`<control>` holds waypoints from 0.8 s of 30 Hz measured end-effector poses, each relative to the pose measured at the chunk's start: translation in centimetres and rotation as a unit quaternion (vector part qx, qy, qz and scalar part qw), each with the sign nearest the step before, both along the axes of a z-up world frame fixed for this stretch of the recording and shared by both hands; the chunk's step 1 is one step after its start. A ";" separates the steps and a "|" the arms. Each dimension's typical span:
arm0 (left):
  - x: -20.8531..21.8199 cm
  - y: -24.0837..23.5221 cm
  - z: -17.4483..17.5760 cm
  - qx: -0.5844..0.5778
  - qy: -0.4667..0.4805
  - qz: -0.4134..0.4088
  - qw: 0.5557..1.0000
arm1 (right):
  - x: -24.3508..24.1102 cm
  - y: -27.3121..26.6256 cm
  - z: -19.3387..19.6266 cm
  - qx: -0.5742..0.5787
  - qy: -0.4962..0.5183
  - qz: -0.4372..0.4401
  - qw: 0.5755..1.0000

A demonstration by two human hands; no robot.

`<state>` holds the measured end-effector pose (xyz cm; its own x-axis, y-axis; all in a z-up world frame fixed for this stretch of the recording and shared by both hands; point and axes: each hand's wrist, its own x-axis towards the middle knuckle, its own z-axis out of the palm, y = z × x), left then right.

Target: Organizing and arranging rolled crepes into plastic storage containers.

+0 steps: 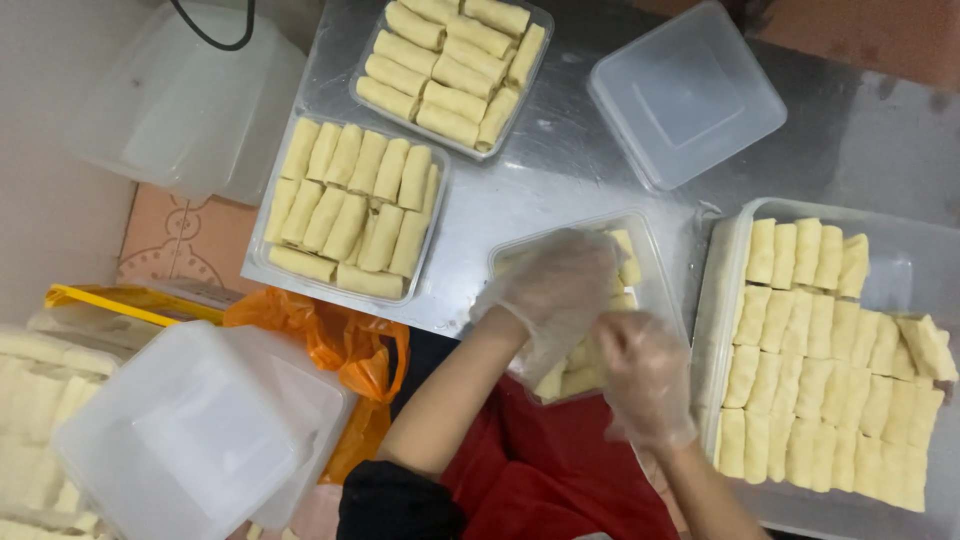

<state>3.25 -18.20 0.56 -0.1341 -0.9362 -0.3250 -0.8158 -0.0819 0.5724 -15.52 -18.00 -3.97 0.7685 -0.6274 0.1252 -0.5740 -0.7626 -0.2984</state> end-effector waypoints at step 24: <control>-6.1 4.3 0.4 -0.031 -0.124 -0.218 0.968 | -4.9 -3.3 -2.2 -0.051 -0.097 -0.028 0.994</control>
